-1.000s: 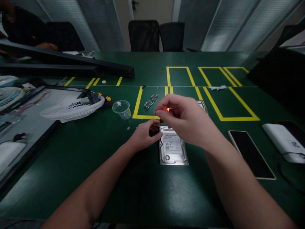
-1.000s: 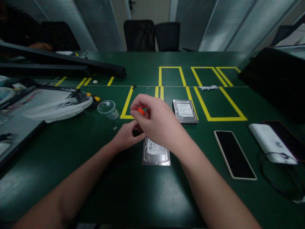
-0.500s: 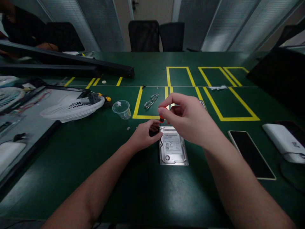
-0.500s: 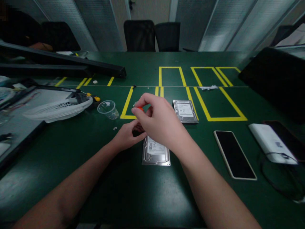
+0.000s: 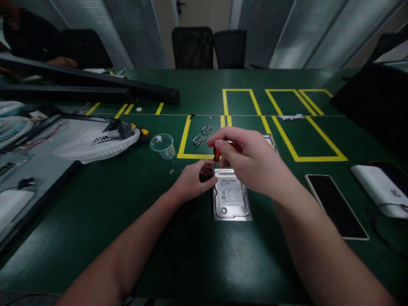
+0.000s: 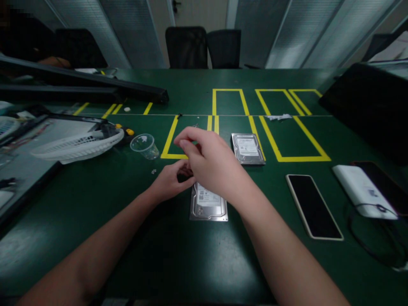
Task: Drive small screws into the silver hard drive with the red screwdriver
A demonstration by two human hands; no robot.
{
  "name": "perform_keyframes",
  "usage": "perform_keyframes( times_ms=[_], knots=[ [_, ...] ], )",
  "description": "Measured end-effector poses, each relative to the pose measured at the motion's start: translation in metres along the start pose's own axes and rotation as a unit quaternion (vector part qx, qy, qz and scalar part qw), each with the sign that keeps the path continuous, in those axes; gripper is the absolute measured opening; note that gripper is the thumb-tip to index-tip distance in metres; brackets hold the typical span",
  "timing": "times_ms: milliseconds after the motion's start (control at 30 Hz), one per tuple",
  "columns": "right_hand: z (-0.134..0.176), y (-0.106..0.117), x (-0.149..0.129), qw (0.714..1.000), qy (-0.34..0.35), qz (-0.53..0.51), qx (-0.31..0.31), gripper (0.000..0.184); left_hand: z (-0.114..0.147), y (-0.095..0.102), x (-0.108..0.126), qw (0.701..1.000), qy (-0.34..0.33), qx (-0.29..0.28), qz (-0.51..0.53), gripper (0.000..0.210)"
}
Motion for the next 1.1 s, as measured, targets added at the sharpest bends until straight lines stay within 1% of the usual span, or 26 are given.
perform_keyframes(
  times_ms=[100, 233, 333, 433, 567, 633, 733, 867, 1000, 1100],
  knots=[
    [0.001, 0.002, 0.004, 1.000, -0.011, 0.010, 0.018, 0.024, 0.000, -0.001, -0.001, 1.000, 0.006, -0.003, 0.002, 0.034],
    [0.003, 0.003, 0.004, 0.999, -0.026, 0.005, 0.024, 0.010, 0.000, 0.000, -0.002, 1.000, 0.004, -0.005, 0.009, 0.032],
    [0.005, 0.002, 0.003, 0.999, -0.040, -0.003, 0.019, 0.008, 0.000, 0.000, -0.003, 1.000, 0.006, 0.001, -0.001, 0.030],
    [0.005, 0.001, 0.000, 1.000, -0.026, -0.002, 0.009, 0.006, 0.000, 0.001, -0.002, 1.000, 0.003, 0.006, -0.010, 0.027],
    [0.004, -0.002, -0.005, 1.000, 0.006, -0.009, -0.019, 0.003, -0.001, 0.000, -0.002, 1.000, 0.003, 0.002, -0.006, 0.027],
    [0.002, -0.003, -0.006, 0.999, 0.017, -0.005, -0.027, 0.005, -0.001, 0.000, -0.003, 1.000, 0.005, 0.002, -0.003, 0.029],
    [0.000, -0.002, -0.004, 1.000, 0.017, -0.003, -0.020, 0.016, -0.001, 0.000, -0.003, 1.000, 0.002, 0.002, -0.004, 0.030],
    [0.000, 0.000, 0.003, 1.000, 0.003, -0.002, 0.011, 0.022, 0.000, 0.000, -0.002, 1.000, 0.002, 0.003, -0.011, 0.031],
    [0.002, 0.001, 0.004, 1.000, -0.022, -0.009, 0.018, 0.012, 0.000, 0.000, -0.002, 1.000, 0.002, 0.004, -0.010, 0.033],
    [0.004, 0.001, 0.003, 0.999, -0.039, 0.001, 0.009, 0.012, -0.001, 0.000, -0.002, 1.000, 0.001, 0.006, -0.013, 0.030]
  ],
)
Point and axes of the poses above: each hand's wrist, its own z-axis away from the middle knuckle, its own y-axis out of the back of the hand, x = y × z, the point moved 6 cm from there along -z, towards the middle knuckle, and after that the axes turned 14 degrees about y, right-handed, at the moved point
